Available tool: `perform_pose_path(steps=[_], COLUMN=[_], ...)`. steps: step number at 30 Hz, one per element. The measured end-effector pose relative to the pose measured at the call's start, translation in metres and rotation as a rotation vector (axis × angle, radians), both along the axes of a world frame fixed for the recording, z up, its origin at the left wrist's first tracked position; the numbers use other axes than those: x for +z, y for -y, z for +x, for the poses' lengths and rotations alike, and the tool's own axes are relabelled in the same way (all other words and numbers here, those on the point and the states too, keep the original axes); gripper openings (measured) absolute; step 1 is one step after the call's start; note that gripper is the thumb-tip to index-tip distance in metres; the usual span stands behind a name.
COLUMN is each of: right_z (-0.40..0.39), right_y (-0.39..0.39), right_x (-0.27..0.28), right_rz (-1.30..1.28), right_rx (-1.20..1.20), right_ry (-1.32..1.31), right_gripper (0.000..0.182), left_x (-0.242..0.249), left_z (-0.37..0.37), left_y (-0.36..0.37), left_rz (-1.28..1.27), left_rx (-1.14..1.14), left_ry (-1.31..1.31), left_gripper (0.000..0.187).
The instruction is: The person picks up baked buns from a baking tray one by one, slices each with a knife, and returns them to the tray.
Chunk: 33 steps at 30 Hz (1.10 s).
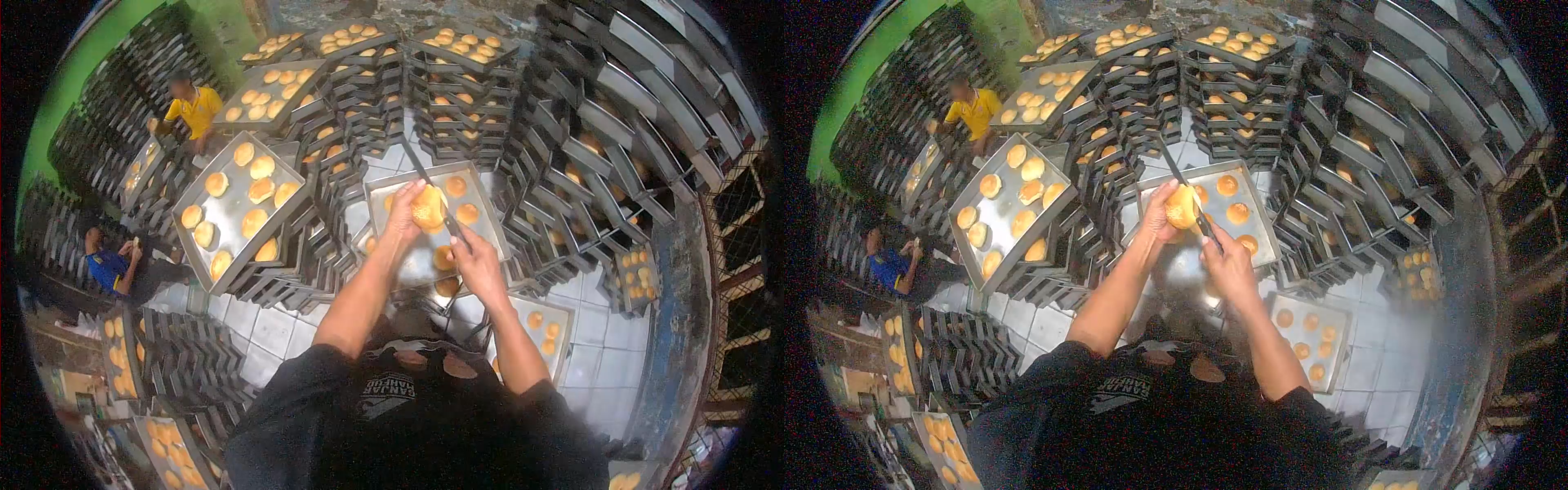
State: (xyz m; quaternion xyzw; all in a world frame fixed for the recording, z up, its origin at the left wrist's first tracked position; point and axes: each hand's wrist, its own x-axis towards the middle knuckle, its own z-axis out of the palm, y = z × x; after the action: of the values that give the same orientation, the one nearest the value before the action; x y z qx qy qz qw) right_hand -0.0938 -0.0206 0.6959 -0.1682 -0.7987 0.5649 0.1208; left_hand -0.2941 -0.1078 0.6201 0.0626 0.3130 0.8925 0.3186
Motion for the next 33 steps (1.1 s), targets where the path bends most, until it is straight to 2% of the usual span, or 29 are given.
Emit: perform_pose_path(steps=[6, 11, 13, 15, 17, 18, 21, 23, 25, 28, 31, 32, 33], right_z=[0.066, 0.034, 0.017, 0.026, 0.052, 0.064, 0.079, 0.065, 0.040, 0.017, 0.043, 0.052, 0.063], right_y=[-0.005, -0.011, -0.018, -0.027, -0.031, -0.034, -0.030, -0.024, -0.031, -0.033, -0.037, -0.036, -0.034], right_x=[-0.019, -0.024, -0.024, -0.036, -0.046, -0.050, -0.052, -0.048, -0.077, -0.082, -0.097, -0.100, -0.100], right_rz=[0.088, 0.106, -0.012, -0.021, 0.273, 0.276, 0.112, 0.057, 0.032, -0.008, 0.033, 0.035, -0.022], right_rx=[0.043, 0.032, 0.080, 0.109, 0.128, 0.144, 0.125, 0.062, 0.098, 0.190, 0.216, 0.226, 0.229], right_ry=[0.059, -0.048, 0.071, 0.064, -0.016, -0.016, 0.133, 0.036, -0.010, 0.075, 0.073, 0.082, 0.117], right_gripper=[0.041, 0.040, 0.040, 0.042, 0.041, 0.041, 0.039, 0.036, 0.036, 0.036, 0.038, 0.038, 0.040], left_x=[-0.007, -0.014, -0.019, -0.020, -0.019, -0.024, -0.032, -0.036, -0.041, -0.053, -0.069, -0.061, -0.054], left_z=[-0.020, 0.034, 0.042, 0.030, 0.018, 0.011, 0.018, 0.043, 0.058, 0.046, 0.015, 0.013, 0.017], left_y=[0.032, 0.003, -0.008, -0.003, 0.007, 0.013, 0.016, 0.002, -0.007, -0.005, 0.012, 0.016, 0.019], left_rz=[-0.009, -0.068, -0.103, -0.116, -0.077, -0.067, -0.041, -0.028, -0.046, -0.078, -0.049, -0.043, -0.043], left_rx=[0.097, 0.005, 0.087, 0.125, 0.118, 0.136, 0.128, 0.101, 0.109, 0.207, 0.246, 0.282, 0.291], left_ry=[-0.031, 0.087, 0.044, 0.036, 0.064, 0.044, 0.037, 0.167, 0.190, 0.274, 0.231, 0.261, 0.274], left_gripper=[0.021, 0.024, 0.027, 0.026, 0.022, 0.021, 0.025, 0.029, 0.031, 0.032, 0.033, 0.042, 0.042])
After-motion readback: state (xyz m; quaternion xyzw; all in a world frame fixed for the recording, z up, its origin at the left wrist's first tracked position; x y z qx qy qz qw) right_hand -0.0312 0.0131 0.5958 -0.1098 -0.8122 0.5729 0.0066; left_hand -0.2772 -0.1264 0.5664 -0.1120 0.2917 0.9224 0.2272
